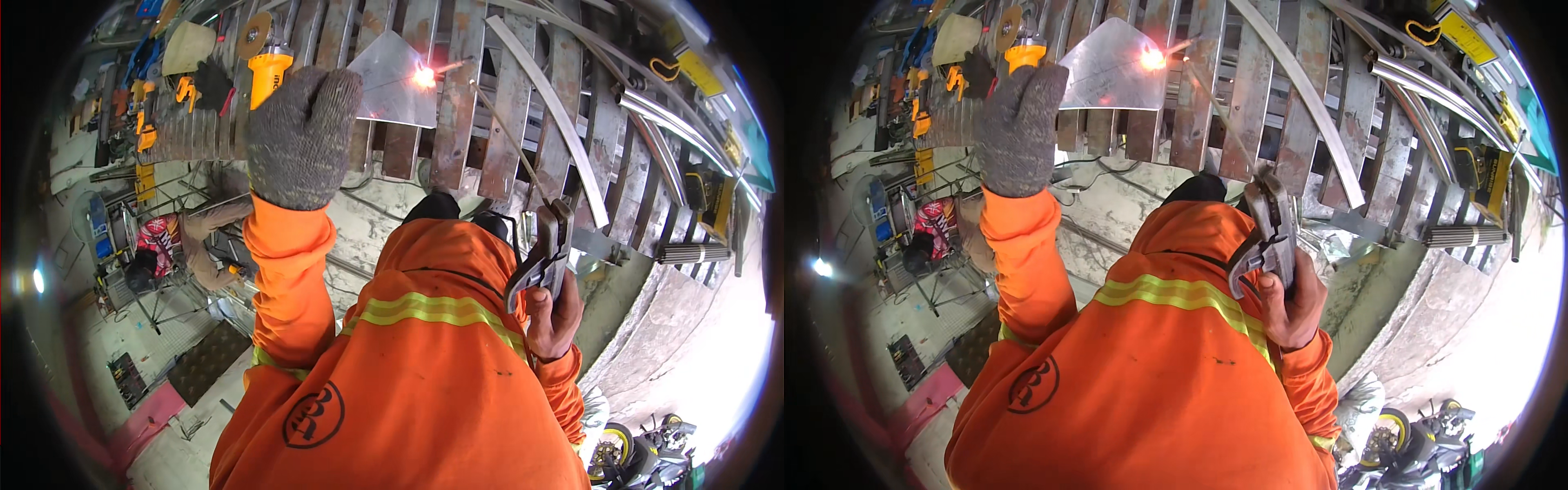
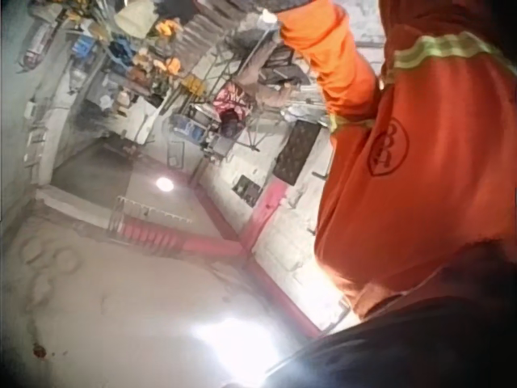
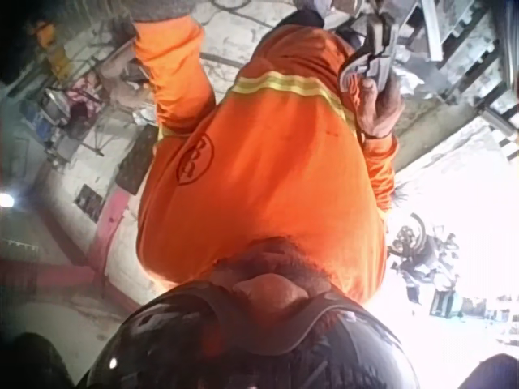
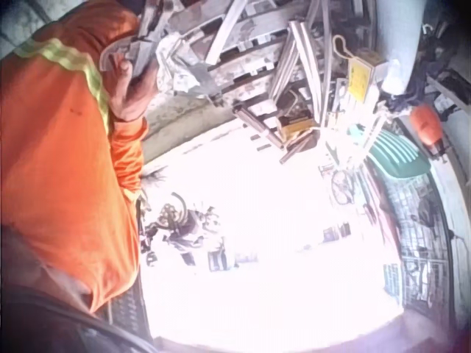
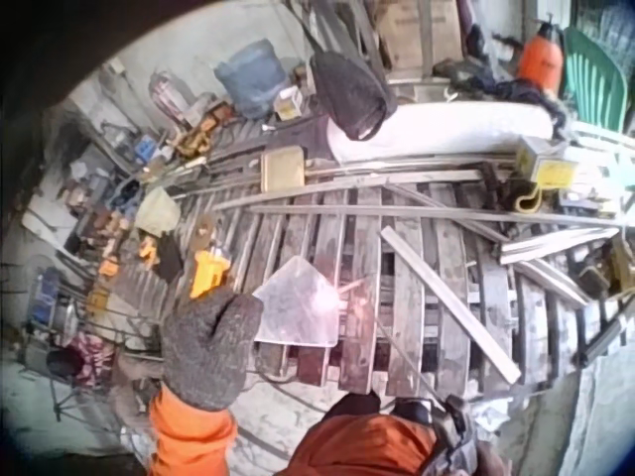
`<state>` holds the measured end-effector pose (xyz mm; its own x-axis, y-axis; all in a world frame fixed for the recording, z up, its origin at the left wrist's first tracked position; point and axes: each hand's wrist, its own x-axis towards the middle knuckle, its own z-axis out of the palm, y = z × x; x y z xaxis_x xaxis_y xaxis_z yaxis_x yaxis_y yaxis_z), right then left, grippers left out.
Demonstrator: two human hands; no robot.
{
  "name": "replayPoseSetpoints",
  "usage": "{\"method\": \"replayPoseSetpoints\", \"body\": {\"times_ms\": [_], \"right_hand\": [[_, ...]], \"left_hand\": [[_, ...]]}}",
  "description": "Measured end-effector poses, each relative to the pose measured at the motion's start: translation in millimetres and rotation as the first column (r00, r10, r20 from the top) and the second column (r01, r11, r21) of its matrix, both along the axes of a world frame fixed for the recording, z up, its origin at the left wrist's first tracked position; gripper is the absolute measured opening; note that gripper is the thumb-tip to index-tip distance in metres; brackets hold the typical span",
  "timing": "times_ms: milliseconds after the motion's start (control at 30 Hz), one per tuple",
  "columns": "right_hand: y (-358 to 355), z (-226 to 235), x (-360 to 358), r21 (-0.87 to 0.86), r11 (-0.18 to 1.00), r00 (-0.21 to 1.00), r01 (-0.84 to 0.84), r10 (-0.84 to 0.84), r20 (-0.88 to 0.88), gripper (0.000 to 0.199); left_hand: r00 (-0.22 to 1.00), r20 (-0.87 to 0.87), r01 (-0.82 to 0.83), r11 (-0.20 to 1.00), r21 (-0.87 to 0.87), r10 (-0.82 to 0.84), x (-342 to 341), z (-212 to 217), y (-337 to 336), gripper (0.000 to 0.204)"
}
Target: The person welds a metal rod to a trowel on a metal table, then picks up the trowel and walks away before turning back toward the table.
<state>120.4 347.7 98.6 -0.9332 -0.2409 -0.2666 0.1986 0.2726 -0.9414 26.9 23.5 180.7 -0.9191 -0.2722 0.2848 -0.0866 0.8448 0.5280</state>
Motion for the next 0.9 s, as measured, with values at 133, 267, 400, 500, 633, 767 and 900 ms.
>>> {"method": "replayPoseSetpoints", "body": {"times_ms": [133, 267, 400, 500, 633, 767, 900], "right_hand": [[-5, 9, -3, 0.026, 1.0, 0.997, 0.002, -0.001, -0.071, 0.044], [-9, 6, -1, 0.006, 0.995, 0.987, 0.098, -0.096, -0.129, 0.045], [-10, 6, 0, -0.056, 0.987, 0.984, 0.15, -0.155, -0.083, 0.043], [-11, 1, 1, -0.019, 0.989, 0.982, 0.144, -0.145, -0.124, 0.041], [-20, 14, -3, -0.026, 0.994, 0.994, 0.104, -0.105, -0.032, 0.037], [-26, 14, -10, -0.029, 0.997, 0.997, 0.078, -0.077, 0.024, 0.036], [-38, 14, -22, 0.02, 1.0, 1.0, 0.016, -0.016, -0.001, 0.036]], "left_hand": [[0.998, 0.064, -0.029, 0.999, 0.021, 0.028, -22, 21, -8, 0.028], [0.987, 0.157, 0.034, 0.999, 0.001, -0.034, -35, 29, -22, 0.027], [0.985, 0.165, 0.052, 0.998, 0.023, -0.055, -45, 40, -24, 0.023], [0.955, 0.135, 0.295, 0.867, -0.402, -0.263, -51, 31, -37, 0.024], [0.943, 0.113, 0.331, 0.833, -0.443, -0.314, -52, 15, -52, 0.04], [0.903, 0.067, 0.309, 0.533, -0.787, -0.425, -63, 20, -45, 0.032], [0.939, 0.141, 0.324, 0.661, -0.677, -0.315, -72, 34, -19, 0.02]]}}
